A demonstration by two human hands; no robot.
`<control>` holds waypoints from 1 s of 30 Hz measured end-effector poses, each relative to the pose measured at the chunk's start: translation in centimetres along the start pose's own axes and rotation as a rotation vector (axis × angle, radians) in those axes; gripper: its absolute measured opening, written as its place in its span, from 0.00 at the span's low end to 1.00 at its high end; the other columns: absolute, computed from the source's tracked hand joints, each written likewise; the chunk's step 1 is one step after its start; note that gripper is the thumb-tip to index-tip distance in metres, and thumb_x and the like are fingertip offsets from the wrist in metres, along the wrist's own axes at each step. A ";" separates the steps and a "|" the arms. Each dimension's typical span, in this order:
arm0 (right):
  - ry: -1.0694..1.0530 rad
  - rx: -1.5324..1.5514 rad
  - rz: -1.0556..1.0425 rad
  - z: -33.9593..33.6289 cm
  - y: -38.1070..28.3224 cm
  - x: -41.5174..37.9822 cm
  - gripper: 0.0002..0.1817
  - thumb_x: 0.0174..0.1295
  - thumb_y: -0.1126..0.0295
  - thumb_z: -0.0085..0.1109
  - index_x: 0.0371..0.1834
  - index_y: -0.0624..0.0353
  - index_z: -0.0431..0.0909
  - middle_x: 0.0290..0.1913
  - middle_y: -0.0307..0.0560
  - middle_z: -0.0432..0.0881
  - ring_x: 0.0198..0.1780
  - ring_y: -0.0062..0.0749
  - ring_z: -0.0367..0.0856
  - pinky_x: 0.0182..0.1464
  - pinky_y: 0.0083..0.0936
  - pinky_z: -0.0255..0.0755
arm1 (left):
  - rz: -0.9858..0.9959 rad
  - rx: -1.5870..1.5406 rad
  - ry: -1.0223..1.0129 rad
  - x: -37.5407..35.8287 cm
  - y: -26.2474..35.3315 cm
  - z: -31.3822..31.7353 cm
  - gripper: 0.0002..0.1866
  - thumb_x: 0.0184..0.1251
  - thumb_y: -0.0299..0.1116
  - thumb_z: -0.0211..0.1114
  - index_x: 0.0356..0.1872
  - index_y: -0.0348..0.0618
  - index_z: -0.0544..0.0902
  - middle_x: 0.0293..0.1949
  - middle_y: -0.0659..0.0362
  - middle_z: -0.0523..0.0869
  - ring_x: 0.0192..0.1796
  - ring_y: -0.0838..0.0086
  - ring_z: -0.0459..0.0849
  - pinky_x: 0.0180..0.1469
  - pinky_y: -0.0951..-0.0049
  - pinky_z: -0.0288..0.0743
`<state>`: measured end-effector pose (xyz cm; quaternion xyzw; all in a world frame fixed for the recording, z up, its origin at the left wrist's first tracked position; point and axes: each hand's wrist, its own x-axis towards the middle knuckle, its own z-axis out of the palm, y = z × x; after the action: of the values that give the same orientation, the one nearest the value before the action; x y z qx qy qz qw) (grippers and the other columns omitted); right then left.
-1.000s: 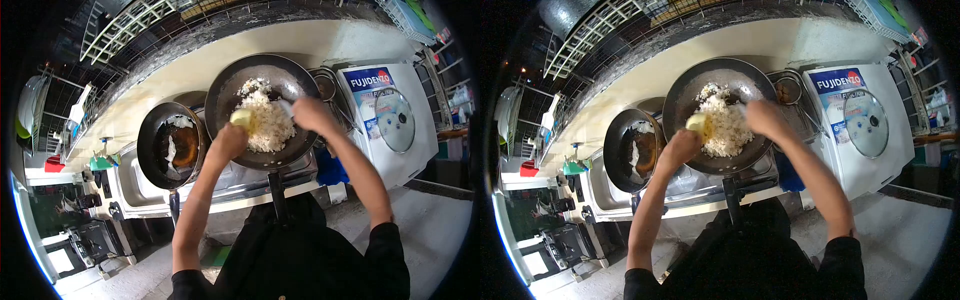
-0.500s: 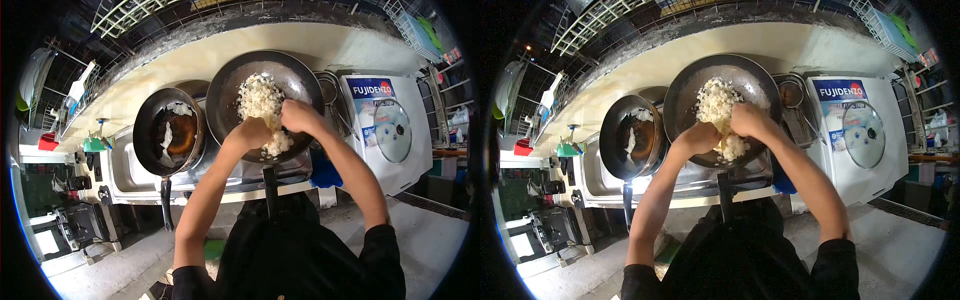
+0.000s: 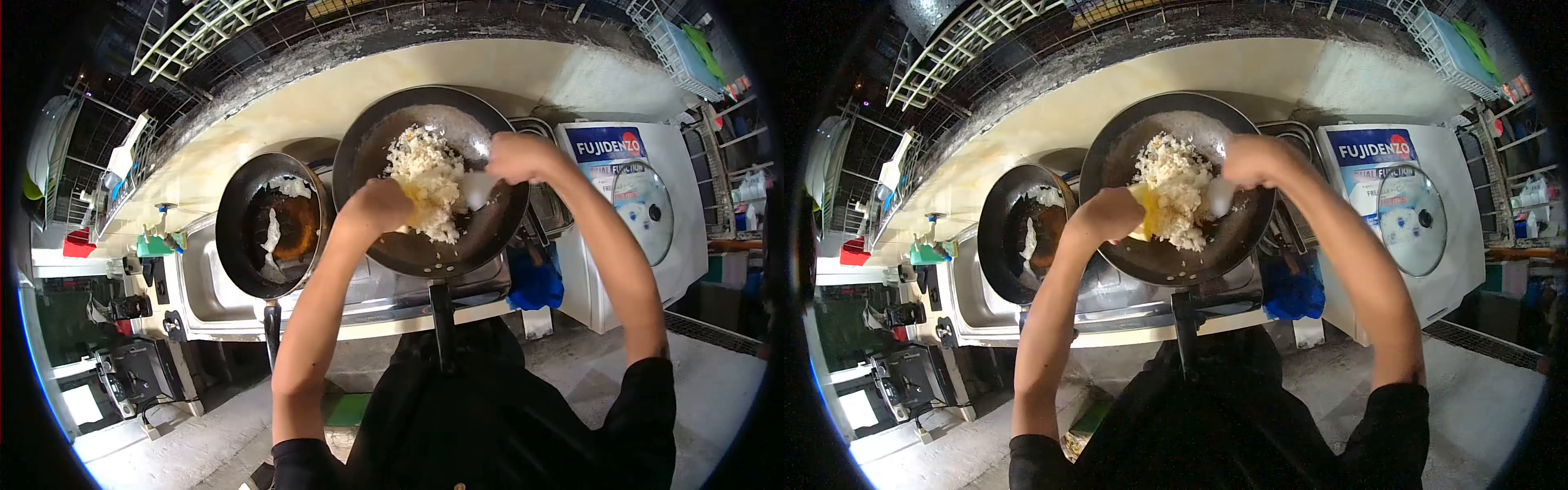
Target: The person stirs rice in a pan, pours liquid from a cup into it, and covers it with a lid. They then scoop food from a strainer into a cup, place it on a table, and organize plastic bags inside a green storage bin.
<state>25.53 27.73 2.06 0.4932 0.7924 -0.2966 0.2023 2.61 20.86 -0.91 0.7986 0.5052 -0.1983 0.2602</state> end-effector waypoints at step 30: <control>0.504 0.236 -0.147 7.9 -2.6 0.1 0.11 0.58 0.70 0.49 0.26 0.65 0.79 0.31 0.64 0.79 0.37 0.57 0.80 0.43 0.46 0.73 | 0.180 0.050 0.619 -0.9 2.2 4.0 0.10 0.59 0.30 0.53 0.24 0.36 0.79 0.23 0.47 0.81 0.32 0.54 0.81 0.33 0.57 0.78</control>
<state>23.33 21.67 -3.16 0.5127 0.8114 -0.2685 -0.0819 4.01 16.95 -3.10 0.8686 0.4827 0.0656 0.0909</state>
